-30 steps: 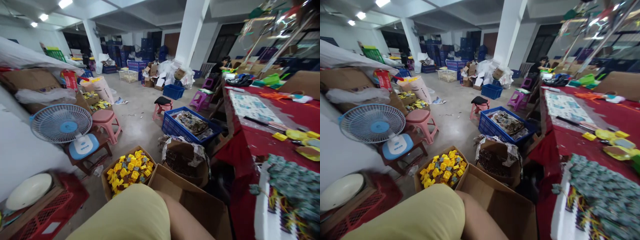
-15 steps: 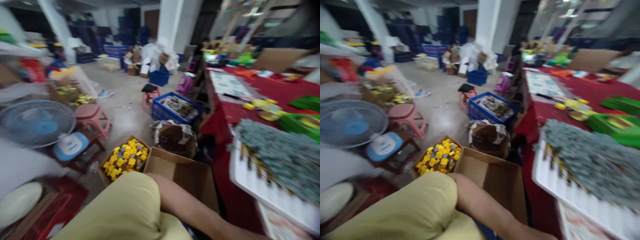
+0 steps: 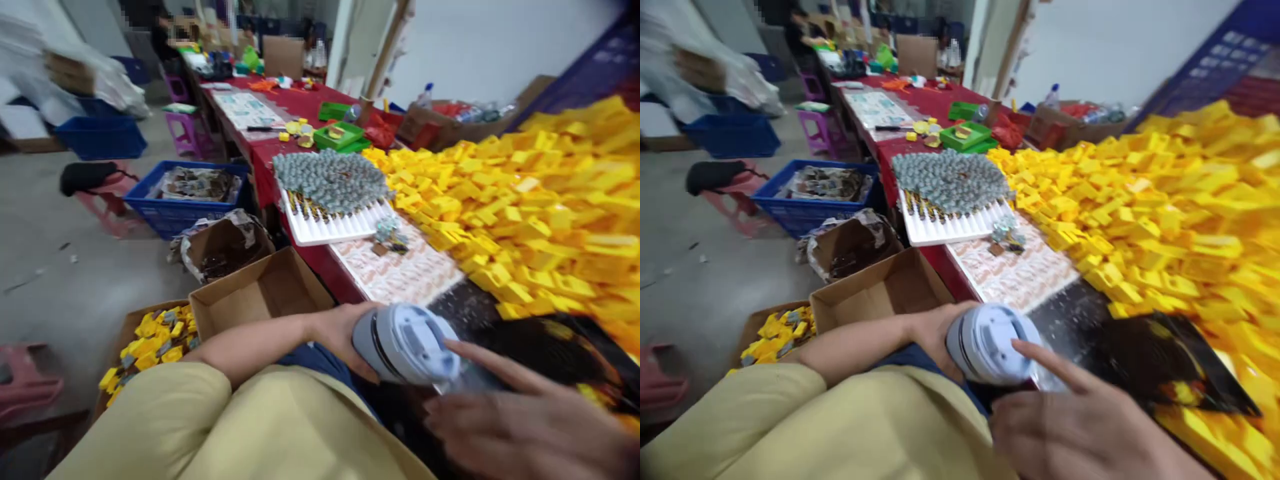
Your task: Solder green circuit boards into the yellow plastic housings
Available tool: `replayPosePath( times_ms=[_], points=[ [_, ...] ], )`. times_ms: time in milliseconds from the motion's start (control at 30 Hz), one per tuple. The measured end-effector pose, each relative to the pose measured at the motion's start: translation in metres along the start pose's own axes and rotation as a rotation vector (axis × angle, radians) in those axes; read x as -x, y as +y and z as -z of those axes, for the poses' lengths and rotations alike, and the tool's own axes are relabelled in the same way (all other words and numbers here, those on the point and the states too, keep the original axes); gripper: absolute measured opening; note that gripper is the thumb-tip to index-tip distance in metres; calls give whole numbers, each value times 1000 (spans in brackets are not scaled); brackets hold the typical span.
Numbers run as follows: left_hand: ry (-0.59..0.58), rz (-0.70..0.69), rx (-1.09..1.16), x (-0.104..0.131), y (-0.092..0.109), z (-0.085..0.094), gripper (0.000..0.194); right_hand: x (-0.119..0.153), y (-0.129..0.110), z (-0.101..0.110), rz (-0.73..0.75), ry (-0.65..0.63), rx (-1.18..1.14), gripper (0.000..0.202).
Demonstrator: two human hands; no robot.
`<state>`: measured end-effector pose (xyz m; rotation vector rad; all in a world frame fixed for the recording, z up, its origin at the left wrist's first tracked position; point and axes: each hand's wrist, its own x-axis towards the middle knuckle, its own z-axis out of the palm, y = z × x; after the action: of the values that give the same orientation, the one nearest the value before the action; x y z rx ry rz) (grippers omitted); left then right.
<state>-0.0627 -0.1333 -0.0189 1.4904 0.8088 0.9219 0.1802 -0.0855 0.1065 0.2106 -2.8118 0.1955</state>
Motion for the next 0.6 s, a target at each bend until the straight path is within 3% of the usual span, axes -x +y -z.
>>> replayPosePath(
  times_ms=[100, 167, 233, 300, 367, 433, 500, 600],
  points=[
    [119, 19, -139, -10, -1, -9, 116, -4, -2, 1, -327, 64, 202, 61],
    [166, 45, -206, -17, -1, -15, 109, -5, 2, -5, -482, -27, 398, 84],
    [153, 54, -236, -22, -2, -22, 106, -4, 3, -11, -606, -183, 424, 79],
    [93, 35, -242, -24, -6, -27, 108, -1, -1, -10, -587, -275, 320, 67],
    [21, 13, -240, -26, -11, -31, 108, 3, -9, -4, -493, -279, 188, 72],
    [-16, 9, -270, -31, -14, -36, 104, 8, -17, 1, -519, -261, 107, 88],
    [-35, 17, -326, -38, -16, -42, 105, 12, -22, -1, -714, -300, 104, 103],
    [-98, 46, -381, -51, -17, -51, 106, 21, -29, -10, -1006, -418, 139, 83]
  ],
)
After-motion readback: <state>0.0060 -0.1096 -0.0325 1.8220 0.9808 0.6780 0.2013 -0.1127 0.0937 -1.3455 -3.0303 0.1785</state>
